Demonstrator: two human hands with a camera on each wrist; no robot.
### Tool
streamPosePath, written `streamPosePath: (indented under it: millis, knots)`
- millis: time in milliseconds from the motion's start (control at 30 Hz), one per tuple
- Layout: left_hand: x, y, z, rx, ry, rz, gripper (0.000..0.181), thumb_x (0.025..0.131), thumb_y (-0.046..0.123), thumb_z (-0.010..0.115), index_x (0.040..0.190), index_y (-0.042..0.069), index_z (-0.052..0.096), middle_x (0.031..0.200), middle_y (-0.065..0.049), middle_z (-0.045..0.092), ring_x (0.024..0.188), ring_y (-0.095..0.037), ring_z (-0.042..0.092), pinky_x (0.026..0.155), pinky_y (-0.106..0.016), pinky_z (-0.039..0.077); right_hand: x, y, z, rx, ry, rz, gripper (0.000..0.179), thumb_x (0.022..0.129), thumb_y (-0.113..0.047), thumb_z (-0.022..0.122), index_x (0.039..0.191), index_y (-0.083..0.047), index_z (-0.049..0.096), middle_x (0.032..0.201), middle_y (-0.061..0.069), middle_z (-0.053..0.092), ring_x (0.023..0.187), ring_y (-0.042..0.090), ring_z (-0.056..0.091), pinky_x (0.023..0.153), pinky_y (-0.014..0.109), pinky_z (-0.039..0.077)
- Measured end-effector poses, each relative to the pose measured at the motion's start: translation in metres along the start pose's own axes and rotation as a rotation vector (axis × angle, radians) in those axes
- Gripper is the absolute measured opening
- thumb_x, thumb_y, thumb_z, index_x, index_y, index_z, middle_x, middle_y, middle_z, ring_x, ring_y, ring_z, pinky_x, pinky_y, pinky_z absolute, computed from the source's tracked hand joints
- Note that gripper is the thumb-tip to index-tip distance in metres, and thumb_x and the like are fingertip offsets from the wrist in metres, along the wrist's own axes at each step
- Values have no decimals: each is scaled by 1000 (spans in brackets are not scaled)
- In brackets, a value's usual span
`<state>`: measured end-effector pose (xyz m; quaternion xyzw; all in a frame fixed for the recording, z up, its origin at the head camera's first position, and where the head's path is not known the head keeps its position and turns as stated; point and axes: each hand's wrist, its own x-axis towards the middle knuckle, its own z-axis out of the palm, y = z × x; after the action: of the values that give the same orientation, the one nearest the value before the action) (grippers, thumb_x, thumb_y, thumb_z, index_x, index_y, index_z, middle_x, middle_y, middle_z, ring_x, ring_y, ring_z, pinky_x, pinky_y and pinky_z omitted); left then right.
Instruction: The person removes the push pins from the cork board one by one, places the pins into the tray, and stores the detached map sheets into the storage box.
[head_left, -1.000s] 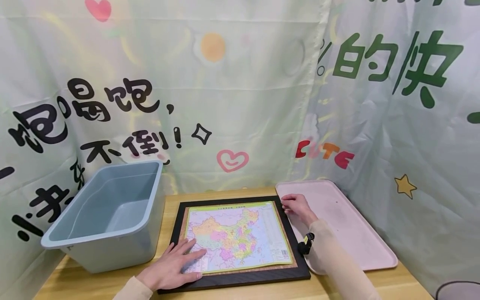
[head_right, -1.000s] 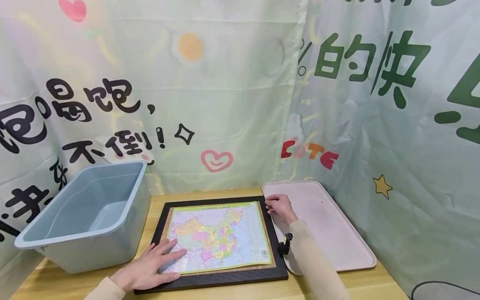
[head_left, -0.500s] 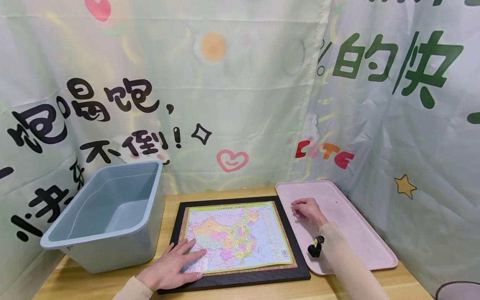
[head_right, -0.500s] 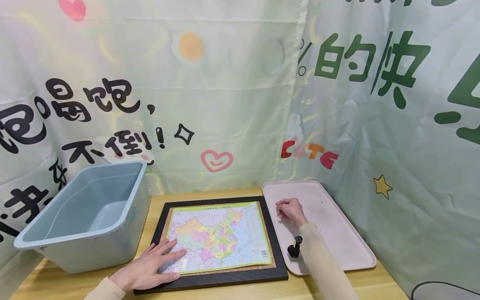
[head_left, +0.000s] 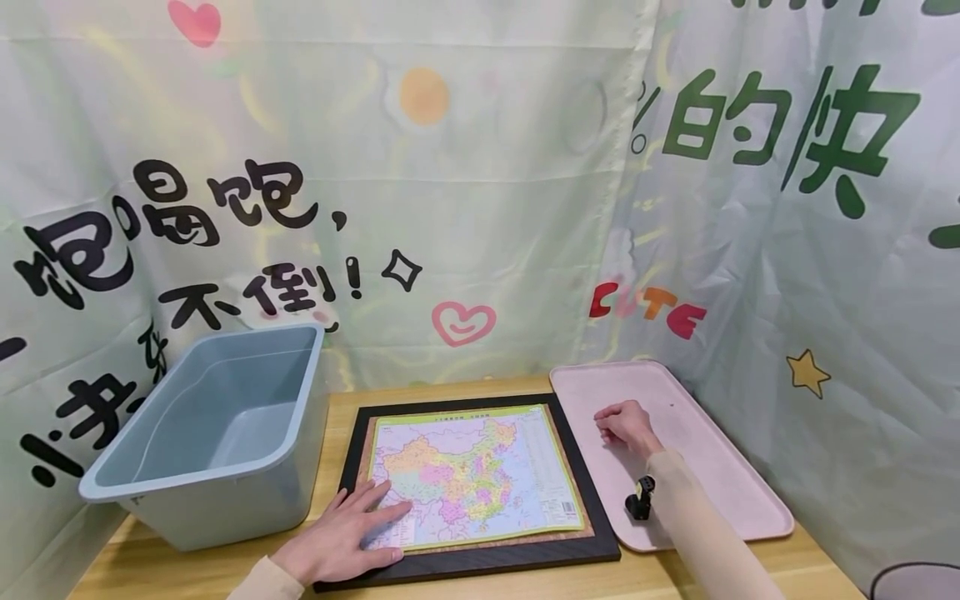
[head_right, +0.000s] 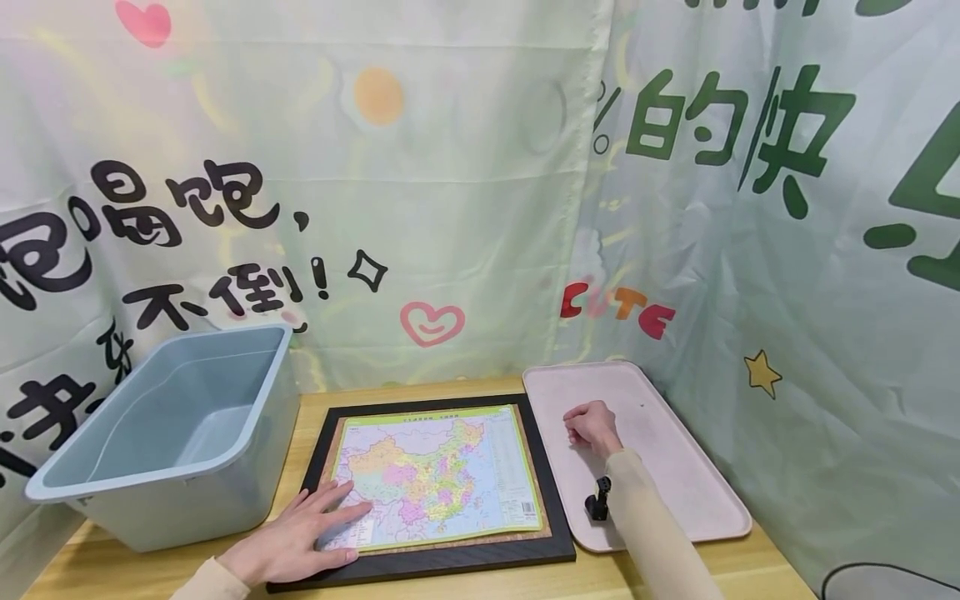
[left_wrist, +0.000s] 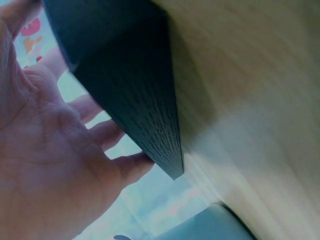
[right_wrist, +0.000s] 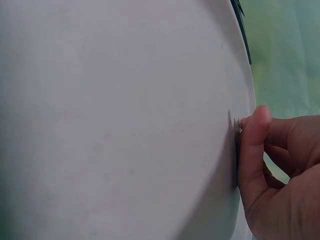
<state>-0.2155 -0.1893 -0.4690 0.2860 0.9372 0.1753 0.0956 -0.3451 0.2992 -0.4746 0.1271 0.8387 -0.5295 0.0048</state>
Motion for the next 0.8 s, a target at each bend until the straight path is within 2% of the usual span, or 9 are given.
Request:
streamPosePath:
  millis: [300,567,800]
  knots:
    - [-1,-1,0,-9,3,4,61,90,66,53,144,37,49,157,-15,35,144,-45,27,105,-76,15,-1,1,-1,44,-1,5,22,88,3,65,108,12,65,67,4,64,54,9,58,50,24,51]
    - [-1,0,0,-11,2,9,60,90,66,53,143,37,50,157,-16,34,144,-46,26,105,-76,16,1,4,-2,68,35,35,20,93,-5,61,109,8,63,71,5,63,55,10,58,52,24,52]
    - [0,-1,1,-28,-1,-19,64,89,68,53,144,36,50,159,-21,26,145,-48,21,107,-75,14,-2,1,1,42,23,50,22,93,-9,62,109,5,65,71,5,62,55,12,55,52,24,47]
